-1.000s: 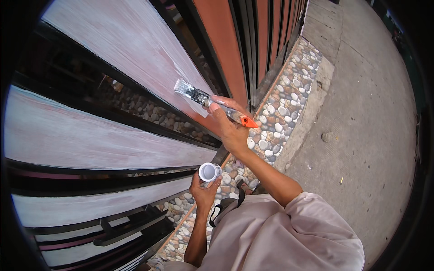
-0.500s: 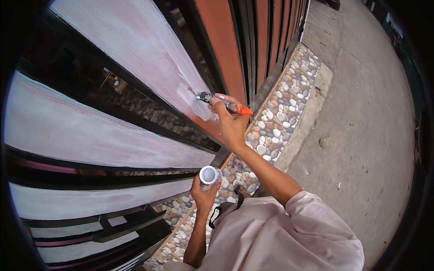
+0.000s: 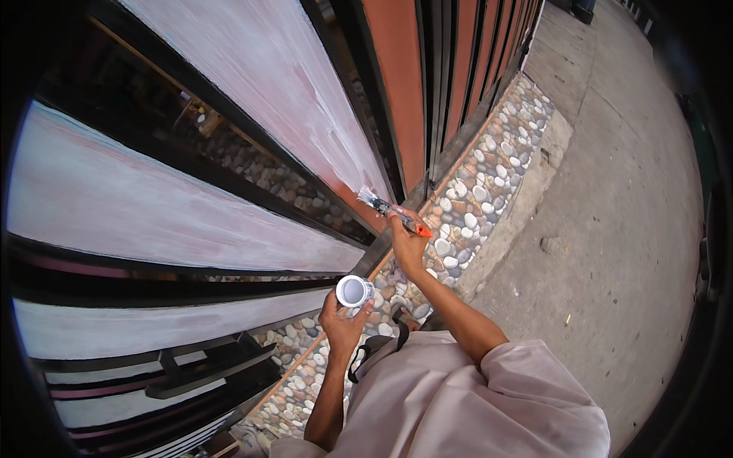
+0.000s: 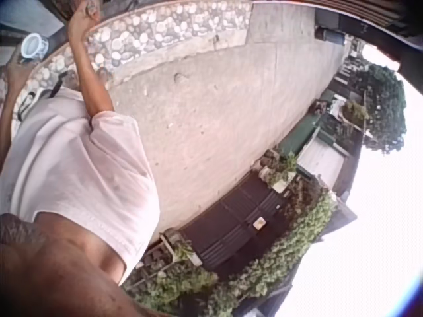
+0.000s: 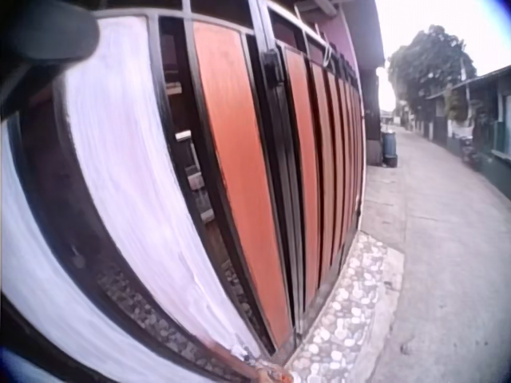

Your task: The person dips a paintbrush into a small container of paint and paints the vertical slats of a gate.

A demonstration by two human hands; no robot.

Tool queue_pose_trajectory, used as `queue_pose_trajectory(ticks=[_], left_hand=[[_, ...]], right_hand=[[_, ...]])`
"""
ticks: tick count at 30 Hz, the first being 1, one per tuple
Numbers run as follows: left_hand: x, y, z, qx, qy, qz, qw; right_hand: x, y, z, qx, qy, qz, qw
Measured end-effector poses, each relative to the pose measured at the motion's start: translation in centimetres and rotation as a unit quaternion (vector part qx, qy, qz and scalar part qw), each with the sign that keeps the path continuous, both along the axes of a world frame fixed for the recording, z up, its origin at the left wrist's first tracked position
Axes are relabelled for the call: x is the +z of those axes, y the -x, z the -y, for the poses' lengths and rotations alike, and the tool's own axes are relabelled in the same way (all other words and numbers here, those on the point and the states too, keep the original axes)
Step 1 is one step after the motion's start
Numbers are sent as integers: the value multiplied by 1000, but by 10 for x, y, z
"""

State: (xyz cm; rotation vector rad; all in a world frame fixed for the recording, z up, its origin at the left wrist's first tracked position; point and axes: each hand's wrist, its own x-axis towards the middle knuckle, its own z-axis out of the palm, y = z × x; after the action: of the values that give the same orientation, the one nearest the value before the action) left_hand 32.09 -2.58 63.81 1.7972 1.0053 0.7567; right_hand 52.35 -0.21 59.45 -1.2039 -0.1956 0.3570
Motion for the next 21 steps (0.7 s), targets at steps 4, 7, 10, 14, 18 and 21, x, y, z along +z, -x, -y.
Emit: queue_pose_trajectory(ticks=[4,7,10,14,18,21], left_hand=[[-1,1,2,8,7,-6,1000],[-2,4,3,18,23,0,1000],[-3,7,3,15,15,-7,1000],[-4,9,5,19,12,-9,1000],[-3,9,1,19,15,5,1000],[-4,8,-1,17,16,8,1000]], right_hand=[[-25,12,2,-18,32,4,999],[-11,13,-5,-16,47,-18,999],[11,13,-11,-13,24,-34,999],[39,14,-12,1,-39,-33,999],[66,12,-14,18,-71,-39,997],[90,10,-13,26,-45,1,999]])
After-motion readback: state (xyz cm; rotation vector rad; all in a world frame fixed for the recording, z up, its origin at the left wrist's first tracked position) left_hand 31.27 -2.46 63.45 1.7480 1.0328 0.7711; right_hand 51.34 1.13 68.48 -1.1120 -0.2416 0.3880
